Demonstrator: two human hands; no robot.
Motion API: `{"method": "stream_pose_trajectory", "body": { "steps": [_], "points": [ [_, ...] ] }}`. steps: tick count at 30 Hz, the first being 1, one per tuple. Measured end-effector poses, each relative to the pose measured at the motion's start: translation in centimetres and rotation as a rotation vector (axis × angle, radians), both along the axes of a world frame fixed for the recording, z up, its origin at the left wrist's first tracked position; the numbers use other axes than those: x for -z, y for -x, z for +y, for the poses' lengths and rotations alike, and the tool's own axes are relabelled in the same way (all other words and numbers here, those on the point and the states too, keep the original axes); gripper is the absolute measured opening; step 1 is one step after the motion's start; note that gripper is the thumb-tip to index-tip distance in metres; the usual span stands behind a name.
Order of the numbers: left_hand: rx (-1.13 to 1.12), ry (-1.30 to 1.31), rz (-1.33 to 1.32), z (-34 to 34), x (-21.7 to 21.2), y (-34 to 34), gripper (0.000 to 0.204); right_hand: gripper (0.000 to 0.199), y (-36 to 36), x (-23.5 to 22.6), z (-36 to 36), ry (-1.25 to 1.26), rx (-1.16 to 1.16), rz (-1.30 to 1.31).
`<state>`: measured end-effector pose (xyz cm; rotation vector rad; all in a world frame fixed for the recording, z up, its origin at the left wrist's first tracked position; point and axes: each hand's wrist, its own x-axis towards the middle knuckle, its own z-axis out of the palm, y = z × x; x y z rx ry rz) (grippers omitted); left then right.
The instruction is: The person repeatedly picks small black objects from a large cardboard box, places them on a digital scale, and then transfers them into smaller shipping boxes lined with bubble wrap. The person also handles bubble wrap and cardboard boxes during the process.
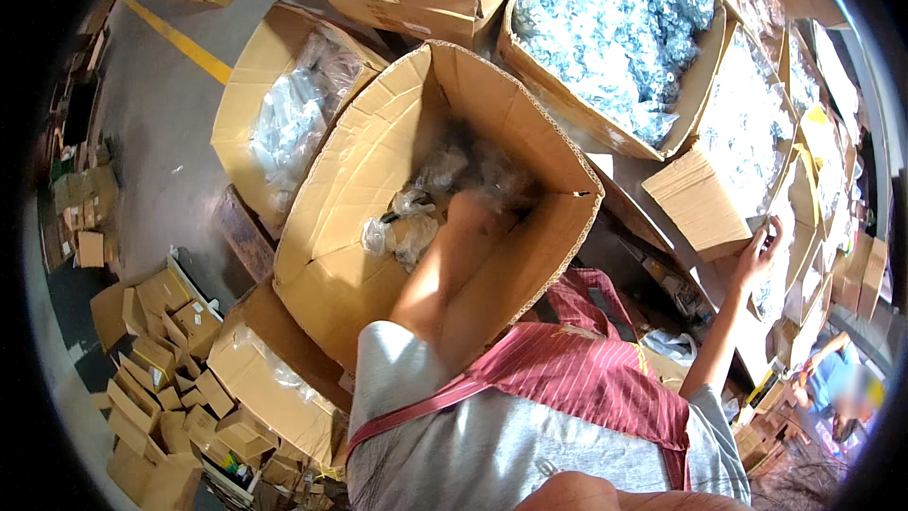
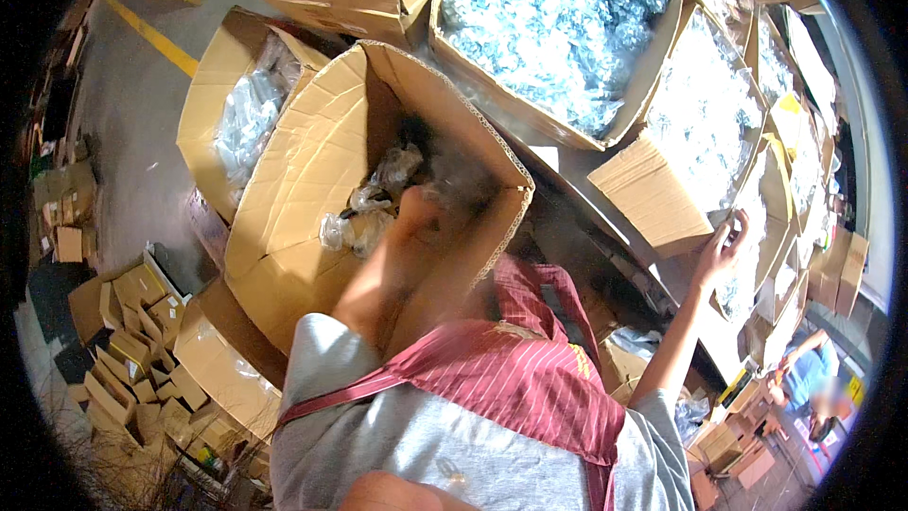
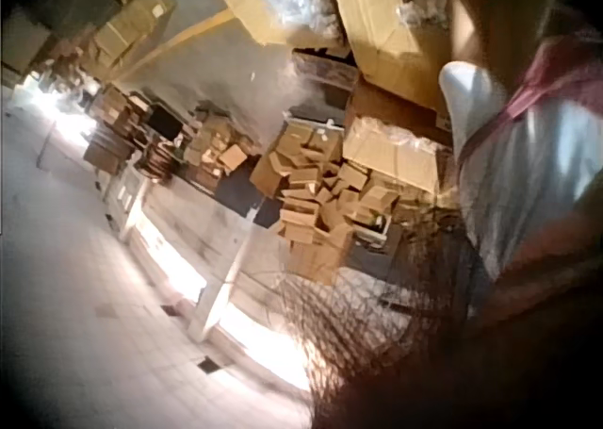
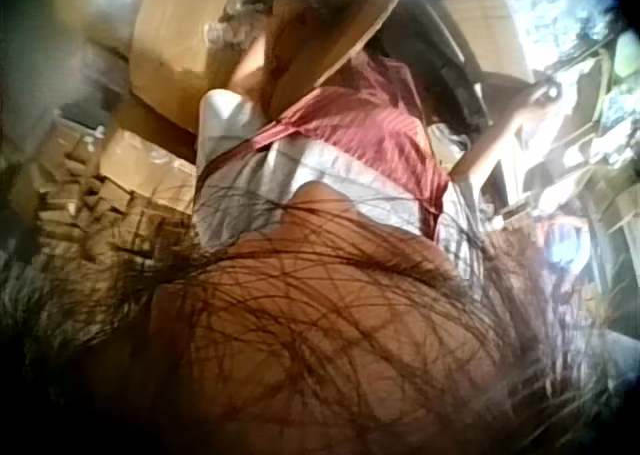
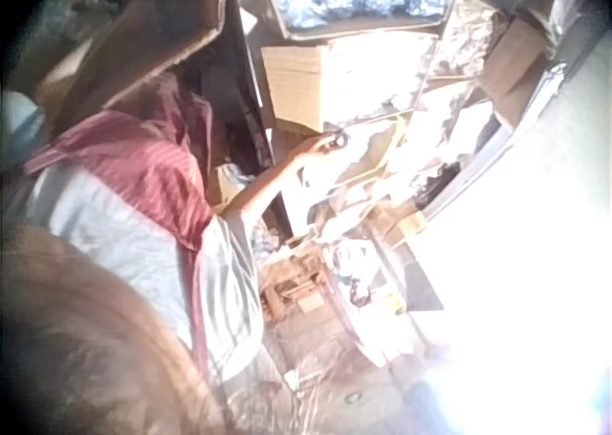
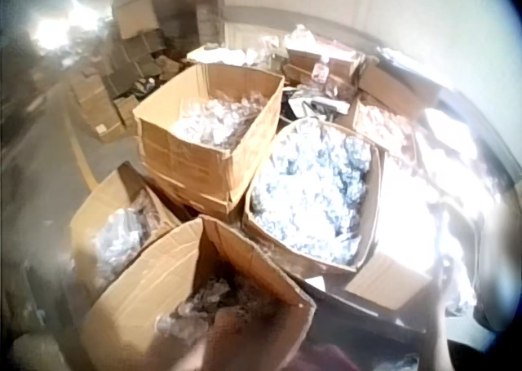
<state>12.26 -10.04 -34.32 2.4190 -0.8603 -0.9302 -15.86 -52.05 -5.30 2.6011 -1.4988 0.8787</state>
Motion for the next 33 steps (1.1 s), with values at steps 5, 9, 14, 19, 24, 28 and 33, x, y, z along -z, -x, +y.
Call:
{"method": "stream_pose_trajectory", "body": {
  "steps": [5,9,14,19,24,28,33],
  "points": [
    [-0.614,0.417,0.457,3.6,-8.5,-7.5,0.037,0.03,-2.8,-2.4,2.9,0.298,-0.303,0.037],
    [-0.479,0.316,0.405,5.2,-17.4,-11.5,0.053,0.025,-12.4,-5.8,8.9,-0.082,-0.907,-0.191],
    [-0.686,0.517,0.437,8.6,-28.1,-8.1,0.055,0.025,-23.3,-8.4,15.5,-0.541,-1.521,-0.138],
    [-0.666,0.703,0.387,14.9,-33.8,-2.4,0.044,0.022,-32.1,-5.1,24.0,-0.615,-1.851,0.364],
    [-0.959,0.86,0.226,18.5,-32.6,1.2,0.024,0.031,-41.3,2.8,35.3,-0.281,-1.736,1.254],
    [-1.237,1.047,0.143,18.4,-33.3,1.3,0.021,0.033,-41.8,16.2,37.2,-0.273,-1.604,1.396],
    [-1.287,0.999,0.216,21.2,-31.1,1.2,0.022,0.057,-34.9,42.7,29.3,-0.71,-1.112,1.393]
  ]
}}
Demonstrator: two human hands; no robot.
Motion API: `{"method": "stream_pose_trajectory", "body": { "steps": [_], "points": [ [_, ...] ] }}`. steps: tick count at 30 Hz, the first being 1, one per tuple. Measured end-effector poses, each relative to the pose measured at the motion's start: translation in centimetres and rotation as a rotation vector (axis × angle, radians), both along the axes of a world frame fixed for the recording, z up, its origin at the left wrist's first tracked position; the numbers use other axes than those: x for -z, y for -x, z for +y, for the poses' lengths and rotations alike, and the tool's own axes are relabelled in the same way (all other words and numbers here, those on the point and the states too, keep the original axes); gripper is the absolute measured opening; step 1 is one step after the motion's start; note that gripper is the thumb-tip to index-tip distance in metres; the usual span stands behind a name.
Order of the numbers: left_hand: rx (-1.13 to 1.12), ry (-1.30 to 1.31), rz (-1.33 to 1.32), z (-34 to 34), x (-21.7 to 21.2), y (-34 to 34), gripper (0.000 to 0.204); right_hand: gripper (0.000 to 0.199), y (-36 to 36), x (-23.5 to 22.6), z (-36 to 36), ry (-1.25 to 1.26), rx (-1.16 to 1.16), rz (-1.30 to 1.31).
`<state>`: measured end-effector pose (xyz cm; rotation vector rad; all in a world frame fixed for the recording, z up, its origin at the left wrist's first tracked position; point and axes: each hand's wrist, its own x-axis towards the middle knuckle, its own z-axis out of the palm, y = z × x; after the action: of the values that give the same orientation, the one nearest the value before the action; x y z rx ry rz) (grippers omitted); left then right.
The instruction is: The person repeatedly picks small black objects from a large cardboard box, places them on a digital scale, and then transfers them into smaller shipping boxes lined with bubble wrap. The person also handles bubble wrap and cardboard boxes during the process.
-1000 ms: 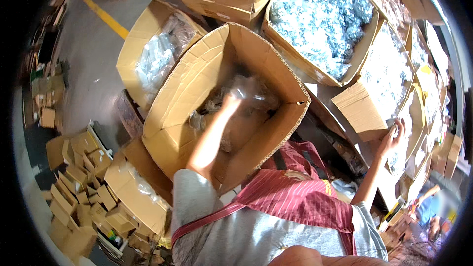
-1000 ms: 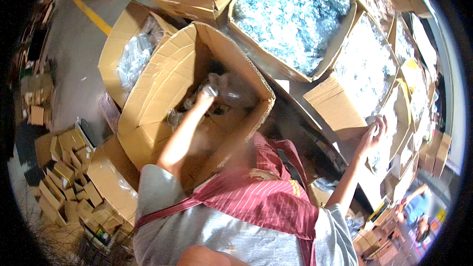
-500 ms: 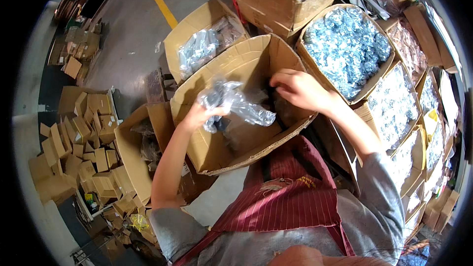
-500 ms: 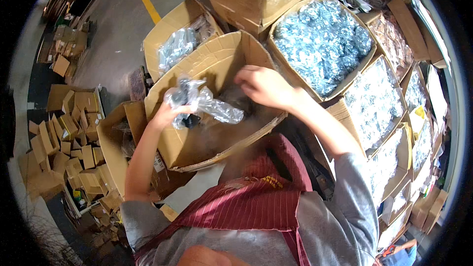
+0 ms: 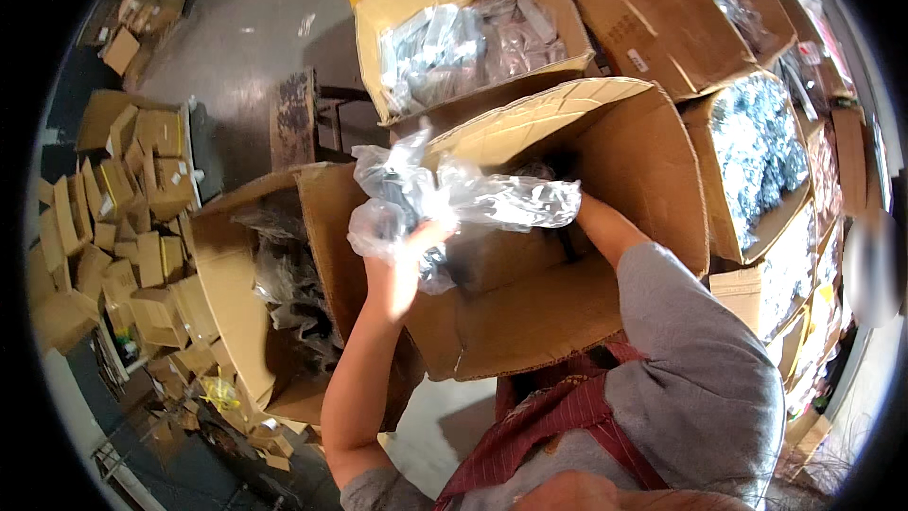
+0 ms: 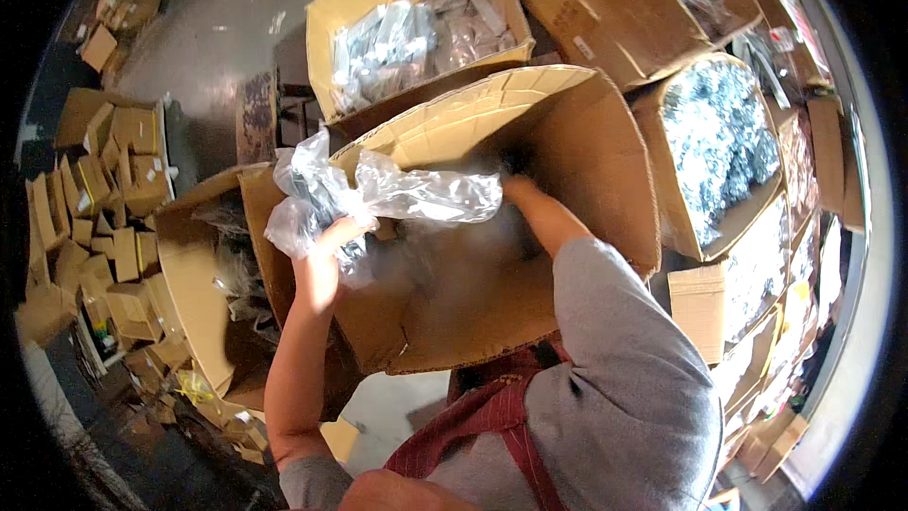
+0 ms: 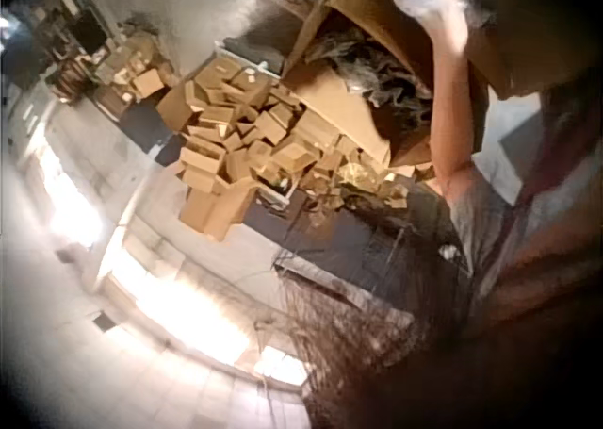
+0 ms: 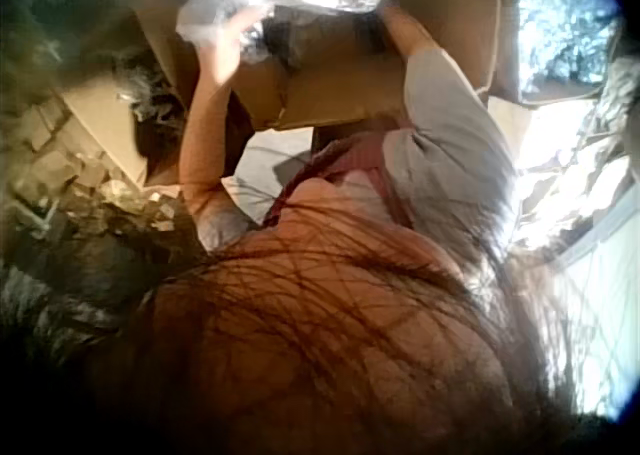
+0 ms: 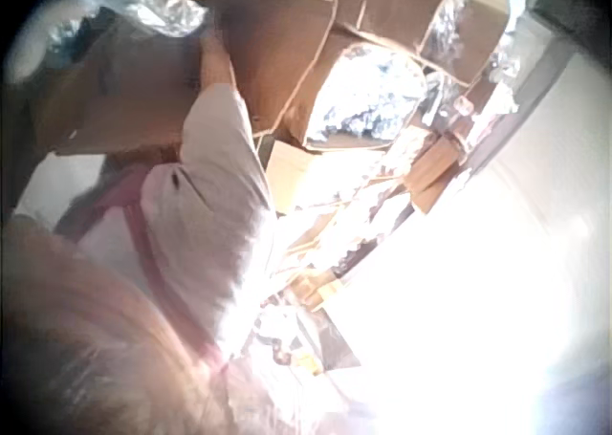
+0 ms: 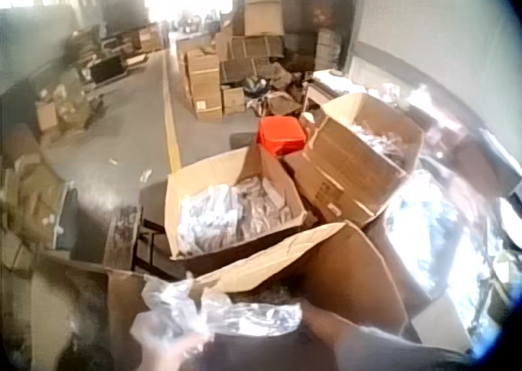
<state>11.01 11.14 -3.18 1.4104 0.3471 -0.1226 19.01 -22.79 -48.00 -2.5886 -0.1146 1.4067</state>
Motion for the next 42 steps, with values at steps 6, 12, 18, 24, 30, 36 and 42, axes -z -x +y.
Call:
{"method": "stream_pose_trajectory", "body": {
  "steps": [6,12,18,24,30,36,42],
  "points": [
    [0.08,-0.132,-0.139,-0.7,-0.4,0.6,0.015,0.039,-0.8,-9.0,1.5,-0.017,0.133,0.146],
    [0.366,-0.348,-0.169,-1.5,-0.5,0.0,0.015,0.023,-5.8,-25.2,2.7,-0.195,0.227,0.71],
    [0.54,-0.338,-0.387,-2.8,0.8,0.8,0.023,0.034,-3.5,-42.7,0.7,-1.009,0.47,0.599],
    [0.752,-0.418,-0.568,-8.8,-3.7,1.0,0.024,0.026,3.5,-51.7,-0.9,-1.647,0.54,0.188],
    [0.574,-0.164,-0.277,-13.2,-5.5,1.1,0.034,0.043,8.0,-54.1,-5.1,-1.477,0.597,-0.147],
    [0.628,-0.025,-0.516,-19.6,-8.4,1.6,0.038,0.04,12.9,-55.4,-10.2,-1.143,0.204,-0.929],
    [0.67,0.183,-0.594,-24.0,-10.7,1.2,0.033,0.057,16.8,-58.7,-12.2,-0.951,0.41,-0.668]
  ]
}}
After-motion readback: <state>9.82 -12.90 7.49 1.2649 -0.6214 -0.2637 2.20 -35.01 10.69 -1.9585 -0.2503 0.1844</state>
